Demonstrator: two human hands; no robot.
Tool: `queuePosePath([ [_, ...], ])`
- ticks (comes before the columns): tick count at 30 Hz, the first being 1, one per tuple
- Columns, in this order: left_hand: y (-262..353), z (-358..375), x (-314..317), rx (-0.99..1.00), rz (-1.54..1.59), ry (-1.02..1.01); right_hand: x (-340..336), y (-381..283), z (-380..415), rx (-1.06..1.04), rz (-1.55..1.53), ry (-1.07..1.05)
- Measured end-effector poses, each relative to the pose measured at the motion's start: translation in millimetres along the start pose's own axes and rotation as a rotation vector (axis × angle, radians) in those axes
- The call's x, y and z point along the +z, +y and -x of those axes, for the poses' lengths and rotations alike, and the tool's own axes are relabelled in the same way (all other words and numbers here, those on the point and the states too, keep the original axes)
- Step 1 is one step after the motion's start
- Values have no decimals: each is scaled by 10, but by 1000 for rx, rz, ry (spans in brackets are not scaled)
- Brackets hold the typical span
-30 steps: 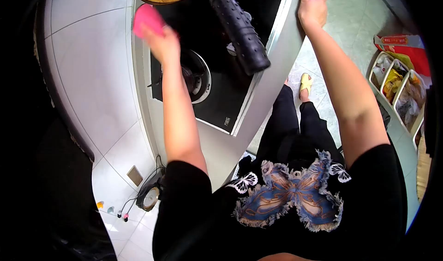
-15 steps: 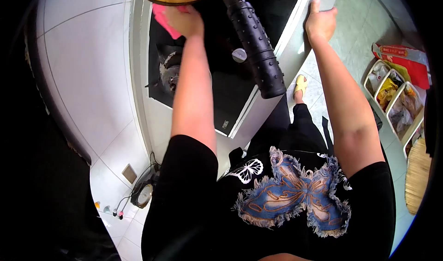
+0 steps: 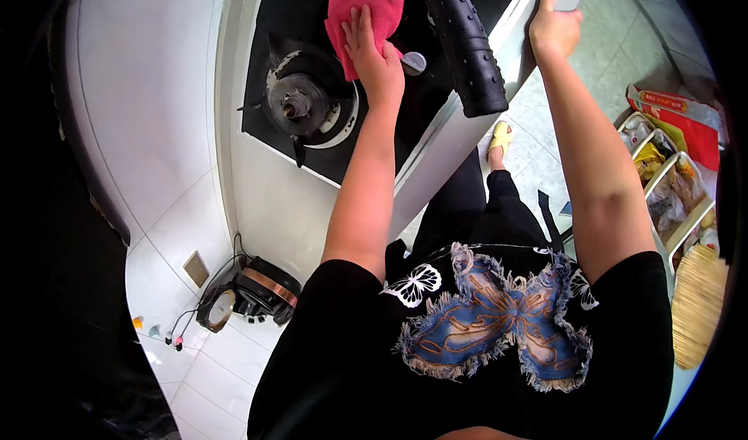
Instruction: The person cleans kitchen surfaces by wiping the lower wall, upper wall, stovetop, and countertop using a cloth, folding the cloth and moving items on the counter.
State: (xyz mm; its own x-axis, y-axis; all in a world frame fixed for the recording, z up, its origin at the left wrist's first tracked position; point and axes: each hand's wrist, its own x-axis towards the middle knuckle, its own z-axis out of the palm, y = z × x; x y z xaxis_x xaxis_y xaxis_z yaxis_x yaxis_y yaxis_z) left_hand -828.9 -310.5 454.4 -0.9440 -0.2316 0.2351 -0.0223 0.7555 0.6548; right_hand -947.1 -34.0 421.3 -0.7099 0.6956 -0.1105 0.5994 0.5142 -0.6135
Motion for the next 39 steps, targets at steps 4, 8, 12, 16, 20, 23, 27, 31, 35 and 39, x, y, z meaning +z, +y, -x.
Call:
queuePosePath([
  [4, 56, 245, -57, -100, -82, 12, 44, -42, 0, 15, -4, -17],
  [8, 264, 927, -224, -183, -151, 11, -79, -20, 203, 8, -9, -19],
  [12, 437, 1561, -273, -298, -215, 38, -127, 21, 343, 17, 0, -22],
  [16, 521, 2004, -343, -180, -348, -149, -77, 26, 331, 6, -23, 0],
  [20, 827, 2107, -509, -85, -98, -309, -174, 26, 433, 25, -24, -2],
  [23, 1279, 1913, -543, -255, 378, -269, -156, 60, 380, 14, 18, 14],
  [27, 1493, 1681, -654, -116, 341, -31, -302, 44, 581, -75, -70, 84],
  [31, 1193, 1417, -198, -51, -26, -154, -311, 14, 579, -25, 1, -23],
  [35, 864, 1407, 219, -4, 19, -217, -315, 30, 578, -49, -66, 33],
  [39, 717, 1803, -337, 153, -253, -371, -249, 116, 540, -72, -48, 41],
])
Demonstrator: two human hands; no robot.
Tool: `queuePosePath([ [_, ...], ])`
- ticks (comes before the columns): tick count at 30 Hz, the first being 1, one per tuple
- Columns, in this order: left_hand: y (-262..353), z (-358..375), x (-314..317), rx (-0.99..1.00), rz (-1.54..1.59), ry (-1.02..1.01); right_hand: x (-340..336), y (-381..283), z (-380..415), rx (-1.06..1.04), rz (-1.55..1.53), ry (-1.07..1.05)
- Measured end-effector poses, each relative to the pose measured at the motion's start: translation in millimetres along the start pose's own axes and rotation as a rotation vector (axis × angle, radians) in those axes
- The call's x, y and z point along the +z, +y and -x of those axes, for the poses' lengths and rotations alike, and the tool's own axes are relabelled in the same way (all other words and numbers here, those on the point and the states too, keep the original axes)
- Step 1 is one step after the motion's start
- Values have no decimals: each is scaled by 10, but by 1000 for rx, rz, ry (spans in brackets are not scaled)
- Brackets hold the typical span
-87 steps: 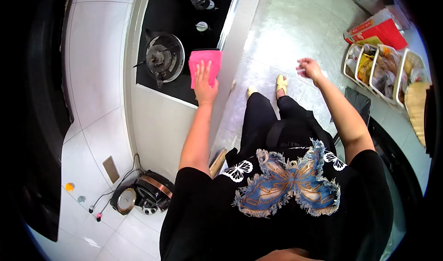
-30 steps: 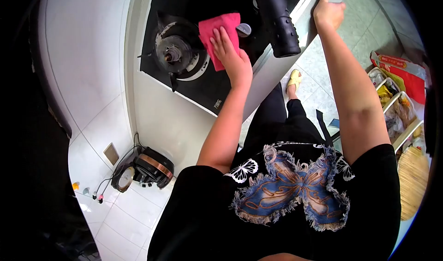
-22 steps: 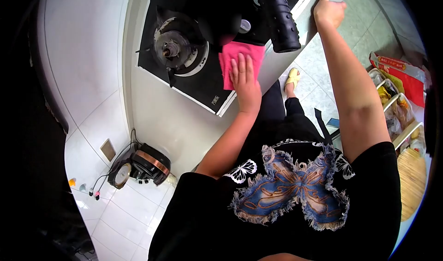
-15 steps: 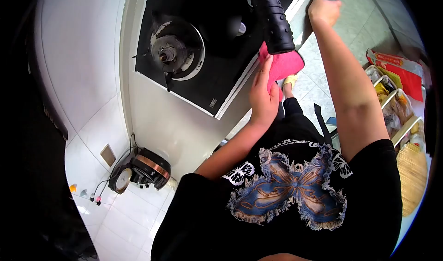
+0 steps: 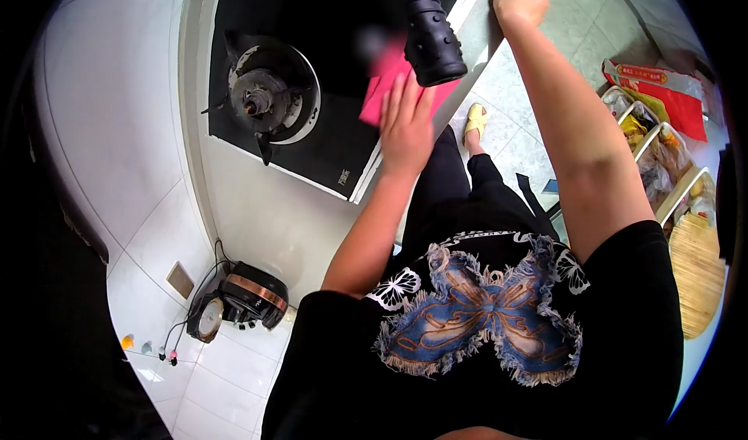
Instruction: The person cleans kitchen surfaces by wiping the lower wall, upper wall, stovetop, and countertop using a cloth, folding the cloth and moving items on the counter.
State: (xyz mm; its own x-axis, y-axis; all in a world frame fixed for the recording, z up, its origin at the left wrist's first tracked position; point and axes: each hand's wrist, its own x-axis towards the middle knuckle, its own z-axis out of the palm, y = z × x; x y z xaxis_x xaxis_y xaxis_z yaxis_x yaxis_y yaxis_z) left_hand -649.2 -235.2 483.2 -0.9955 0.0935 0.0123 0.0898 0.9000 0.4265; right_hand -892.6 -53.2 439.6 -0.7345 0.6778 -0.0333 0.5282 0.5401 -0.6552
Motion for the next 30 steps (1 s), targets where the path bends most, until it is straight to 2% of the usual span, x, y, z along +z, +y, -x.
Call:
queuePosePath([
  [2, -237, 580, -136, -9, -78, -90, 77, 106, -7, -42, -1, 29],
  [4, -490, 1121, -175, -4, -95, -158, 255, 224, 8, -139, 137, 196],
  [6, -565, 1182, -173, 36, -106, -187, 28, 67, 127, -58, -28, 89],
  [8, -501, 1172, -158, 13, -31, -185, -161, 29, 98, 157, -26, -78],
  [10, -390, 770, -155, 88, -53, -219, -143, 15, 117, 150, -8, -74],
  [12, -201, 302, -99, 92, 72, -265, -264, -83, 162, 175, -54, -119],
  [14, 4, -155, -44, 174, 86, -135, -253, -90, 162, 188, -75, -79],
  [18, 337, -746, 100, 204, 257, -47, -379, -32, 207, 203, -106, -57],
  [20, 523, -977, 92, 127, 233, -16, -412, -40, 177, 206, -115, -93],
  [23, 844, -1007, 127, 183, 194, 15, -665, 144, 166, 230, -176, -82],
  [30, 816, -943, 124, 202, 74, 24, -622, 236, 317, 223, -243, -50],
])
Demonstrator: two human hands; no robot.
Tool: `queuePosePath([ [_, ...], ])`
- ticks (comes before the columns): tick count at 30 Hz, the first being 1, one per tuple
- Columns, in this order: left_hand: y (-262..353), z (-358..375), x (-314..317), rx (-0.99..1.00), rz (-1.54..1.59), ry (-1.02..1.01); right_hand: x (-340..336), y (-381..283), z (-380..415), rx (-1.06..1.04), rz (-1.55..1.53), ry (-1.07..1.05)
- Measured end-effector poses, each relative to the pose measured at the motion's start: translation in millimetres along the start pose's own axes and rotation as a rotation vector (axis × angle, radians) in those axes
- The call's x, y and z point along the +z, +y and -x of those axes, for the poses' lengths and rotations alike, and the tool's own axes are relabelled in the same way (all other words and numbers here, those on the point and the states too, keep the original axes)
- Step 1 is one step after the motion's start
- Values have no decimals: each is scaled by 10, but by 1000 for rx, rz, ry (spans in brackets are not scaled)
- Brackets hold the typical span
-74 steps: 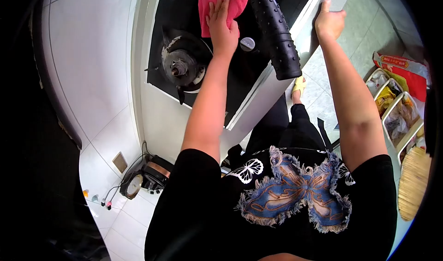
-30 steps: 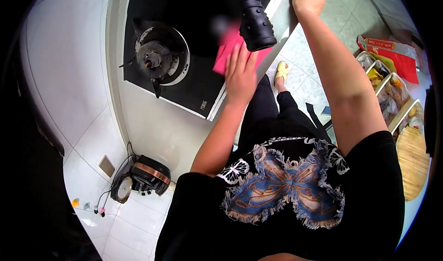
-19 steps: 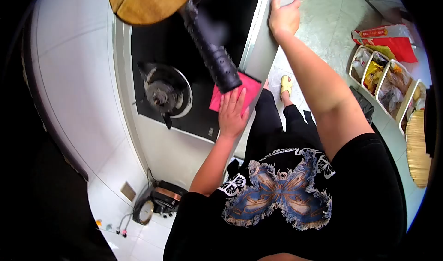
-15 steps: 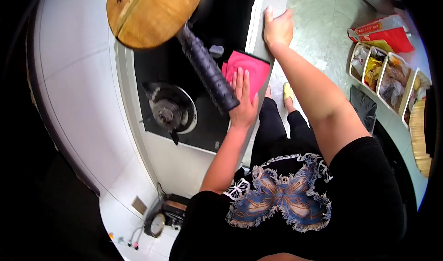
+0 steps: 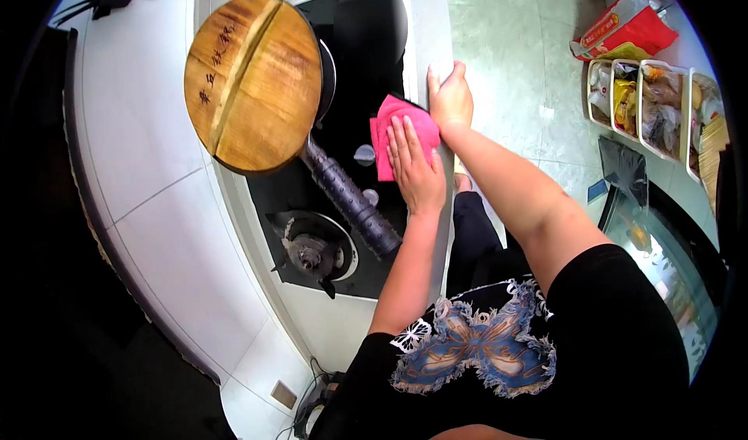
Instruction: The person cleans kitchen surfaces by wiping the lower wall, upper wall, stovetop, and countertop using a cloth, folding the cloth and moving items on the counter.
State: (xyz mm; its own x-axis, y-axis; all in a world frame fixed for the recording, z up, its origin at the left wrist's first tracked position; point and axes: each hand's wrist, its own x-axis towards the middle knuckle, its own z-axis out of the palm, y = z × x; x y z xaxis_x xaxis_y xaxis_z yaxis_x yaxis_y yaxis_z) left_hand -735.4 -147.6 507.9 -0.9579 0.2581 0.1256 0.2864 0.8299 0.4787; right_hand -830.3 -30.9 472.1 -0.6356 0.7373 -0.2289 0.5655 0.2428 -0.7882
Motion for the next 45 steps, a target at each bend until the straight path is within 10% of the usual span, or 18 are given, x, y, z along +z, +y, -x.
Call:
queuePosePath([
  [12, -216, -159, -33, -240, 42, 167, 232, -70, 365, -71, -77, -202],
  [17, -330, -322, 106, -407, 34, 336, -291, 252, -203, -246, 105, -809],
  [30, -273, -1432, 252, -452, -12, 350, -942, 93, -2132, -17, 21, -740],
  [41, 38, -2368, 189, -360, -80, 216, 117, -1368, -3585, -443, 50, -57],
  [45, 14, -2543, 131, -335, -91, 167, 710, -2086, -4312, -190, -15, 12],
])
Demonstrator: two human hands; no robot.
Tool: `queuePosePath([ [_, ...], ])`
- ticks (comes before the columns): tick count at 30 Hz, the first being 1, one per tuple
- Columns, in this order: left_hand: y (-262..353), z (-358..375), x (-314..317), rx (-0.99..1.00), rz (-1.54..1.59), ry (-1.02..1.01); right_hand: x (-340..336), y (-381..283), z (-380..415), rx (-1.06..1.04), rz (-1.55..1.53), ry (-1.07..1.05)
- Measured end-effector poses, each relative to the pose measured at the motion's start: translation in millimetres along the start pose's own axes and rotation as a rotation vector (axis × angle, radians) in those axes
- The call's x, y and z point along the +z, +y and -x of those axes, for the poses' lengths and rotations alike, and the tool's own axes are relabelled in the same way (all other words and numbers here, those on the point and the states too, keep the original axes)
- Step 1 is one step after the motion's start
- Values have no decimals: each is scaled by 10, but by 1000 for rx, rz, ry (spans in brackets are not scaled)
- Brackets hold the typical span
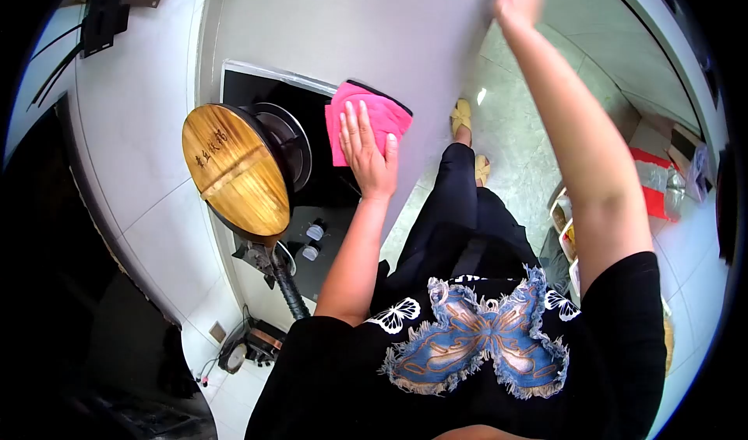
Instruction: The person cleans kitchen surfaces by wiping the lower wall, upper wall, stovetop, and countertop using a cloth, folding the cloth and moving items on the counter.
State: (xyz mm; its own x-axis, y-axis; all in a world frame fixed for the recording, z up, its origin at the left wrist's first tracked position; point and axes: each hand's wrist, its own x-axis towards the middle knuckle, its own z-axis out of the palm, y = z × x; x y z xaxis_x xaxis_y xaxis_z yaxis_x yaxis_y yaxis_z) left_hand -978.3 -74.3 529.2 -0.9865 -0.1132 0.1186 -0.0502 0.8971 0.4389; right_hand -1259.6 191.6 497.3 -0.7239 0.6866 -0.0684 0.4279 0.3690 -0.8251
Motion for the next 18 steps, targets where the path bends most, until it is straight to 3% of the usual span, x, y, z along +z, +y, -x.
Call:
queuePosePath([
  [4, -36, -116, 7, -7, -2, -7, 162, -484, -469, 41, 183, -5],
  [5, -54, -126, 20, -22, -8, -2, 351, -344, -669, -63, 223, 95],
  [7, -78, -138, 26, -15, 8, -13, 246, -576, -842, 31, 168, -60],
  [9, -94, -127, 16, -39, 17, -14, 480, -274, -1437, -172, 239, -116],
  [10, -32, -1, -75, -30, 32, -63, 268, -204, -1409, -192, 220, -26],
  [11, -9, -4, -91, -41, 33, -100, 101, -2, -1710, -369, 579, -262],
  [15, -7, -62, -113, -79, 104, -82, 170, -610, -1015, 145, 215, 91],
  [18, 51, -143, -39, -152, 67, -48, 224, -531, -982, 146, 247, 87],
])
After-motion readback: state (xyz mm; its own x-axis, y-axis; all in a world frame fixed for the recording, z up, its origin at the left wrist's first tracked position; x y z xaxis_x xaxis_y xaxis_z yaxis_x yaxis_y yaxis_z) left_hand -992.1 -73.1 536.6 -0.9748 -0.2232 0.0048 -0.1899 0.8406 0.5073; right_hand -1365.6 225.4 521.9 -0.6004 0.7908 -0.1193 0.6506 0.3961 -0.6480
